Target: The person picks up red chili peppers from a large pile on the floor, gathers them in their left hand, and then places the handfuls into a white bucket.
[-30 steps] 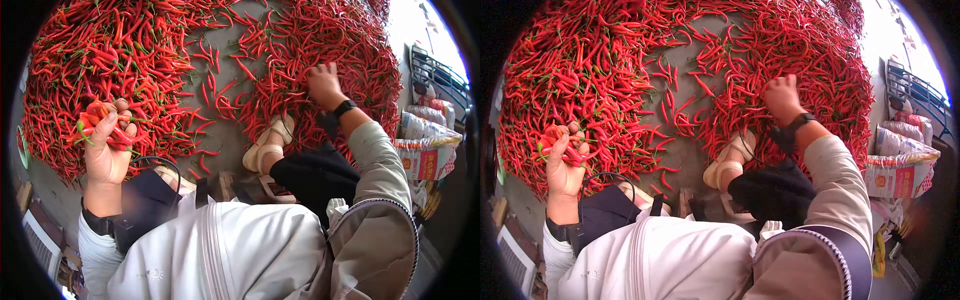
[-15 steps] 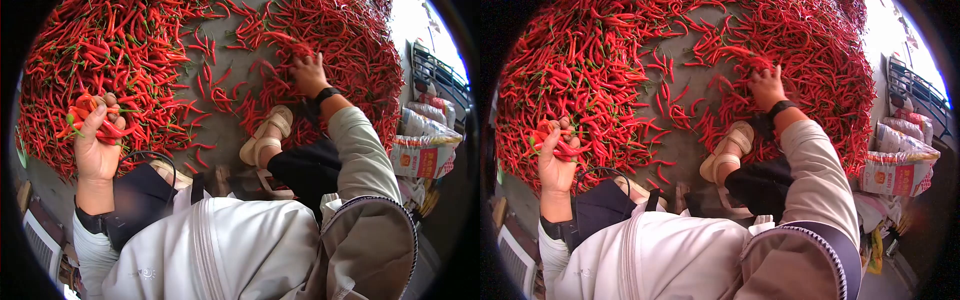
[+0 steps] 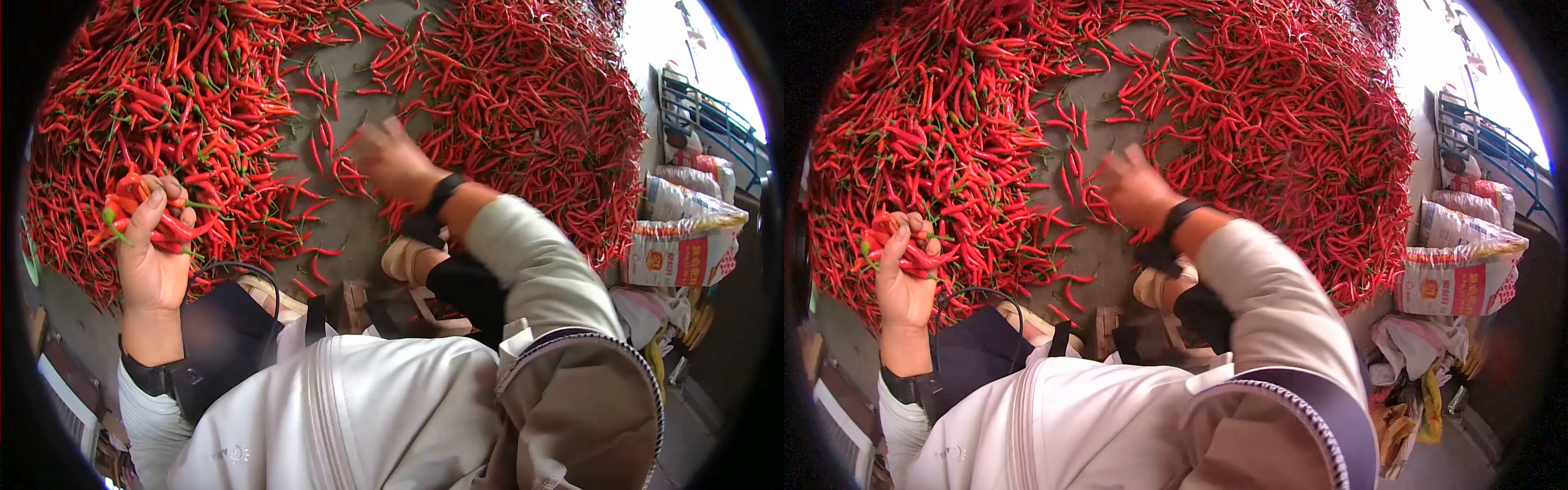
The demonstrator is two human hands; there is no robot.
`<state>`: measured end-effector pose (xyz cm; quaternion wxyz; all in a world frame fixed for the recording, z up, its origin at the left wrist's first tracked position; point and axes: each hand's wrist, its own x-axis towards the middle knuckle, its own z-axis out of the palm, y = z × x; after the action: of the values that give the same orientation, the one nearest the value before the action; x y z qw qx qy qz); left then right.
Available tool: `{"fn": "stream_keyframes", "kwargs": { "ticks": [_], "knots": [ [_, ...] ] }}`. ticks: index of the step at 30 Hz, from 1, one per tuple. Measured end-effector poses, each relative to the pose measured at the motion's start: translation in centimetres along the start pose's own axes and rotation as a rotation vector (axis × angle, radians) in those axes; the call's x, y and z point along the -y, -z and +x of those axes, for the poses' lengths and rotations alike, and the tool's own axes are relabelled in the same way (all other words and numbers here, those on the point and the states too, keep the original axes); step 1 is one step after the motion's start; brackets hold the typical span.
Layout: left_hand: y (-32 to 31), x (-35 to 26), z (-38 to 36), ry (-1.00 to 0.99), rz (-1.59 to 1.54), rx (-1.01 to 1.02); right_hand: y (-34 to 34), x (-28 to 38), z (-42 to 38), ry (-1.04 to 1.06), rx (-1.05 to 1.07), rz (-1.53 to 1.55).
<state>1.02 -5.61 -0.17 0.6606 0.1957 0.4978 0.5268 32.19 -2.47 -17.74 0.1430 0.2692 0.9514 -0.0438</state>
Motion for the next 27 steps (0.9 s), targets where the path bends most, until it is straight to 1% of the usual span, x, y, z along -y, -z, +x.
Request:
{"fn": "stream_keyframes", "kwargs": {
  "ticks": [2, 3, 5, 6, 8, 9, 10, 12, 14, 16, 18, 20, 22, 24, 26, 27],
  "knots": [
    [0.0, 0.1, 0.0, 0.003, 0.009, 0.031, -4.2, 4.9, 3.0, 0.045, -0.213, 0.195],
    [0.1, 0.3, 0.0, 0.003, 0.008, 0.023, -4.7, 6.3, 3.7, 0.035, -0.213, 0.196],
    [0.3, 0.4, 0.1, 0.008, 0.022, 0.027, -5.2, 8.2, 4.1, -0.151, -0.306, 0.218],
    [0.3, 0.5, 0.1, 0.015, 0.022, 0.033, -5.5, 8.1, 3.8, -0.160, -0.302, 0.220],
    [0.3, 0.6, 0.0, 0.014, 0.030, 0.015, -6.0, 7.1, 3.2, -0.153, -0.246, 0.087],
    [0.3, 0.6, -0.1, 0.014, 0.026, 0.017, -4.8, 5.9, 2.3, -0.146, -0.120, 0.115],
    [0.3, 0.5, -0.1, 0.015, 0.026, 0.021, -5.1, 4.8, 1.6, -0.145, -0.118, 0.111],
    [0.3, 0.3, -0.2, 0.009, 0.021, 0.024, -5.6, 2.2, 0.2, -0.220, 0.010, -0.079],
    [0.2, 0.2, -0.3, -0.001, 0.023, 0.028, -5.4, -0.7, -2.0, -0.276, 0.142, -0.181],
    [0.1, 0.1, -0.3, -0.008, 0.013, 0.018, -4.8, -3.4, -3.9, -0.373, 0.120, -0.314],
    [0.1, 0.0, -0.4, -0.008, 0.005, 0.003, -2.4, -6.2, -5.3, -0.596, 0.327, -0.232],
    [0.2, -0.1, -0.4, -0.012, -0.003, 0.017, -0.8, -8.9, -6.2, -0.736, 0.299, -0.219],
    [0.2, -0.1, -0.5, -0.013, -0.014, 0.013, 1.5, -11.0, -6.7, -0.904, 0.341, -0.152],
    [0.5, -0.3, -0.5, -0.013, -0.020, 0.007, 1.3, -13.3, -7.4, -1.051, 0.255, -0.173],
    [0.8, -0.4, -0.5, -0.006, -0.028, 0.012, 2.4, -15.4, -7.8, -1.236, 0.258, -0.155],
    [0.9, -0.4, -0.5, -0.007, -0.028, 0.007, 3.9, -15.4, -7.6, -1.306, 0.208, -0.079]
  ]
}}
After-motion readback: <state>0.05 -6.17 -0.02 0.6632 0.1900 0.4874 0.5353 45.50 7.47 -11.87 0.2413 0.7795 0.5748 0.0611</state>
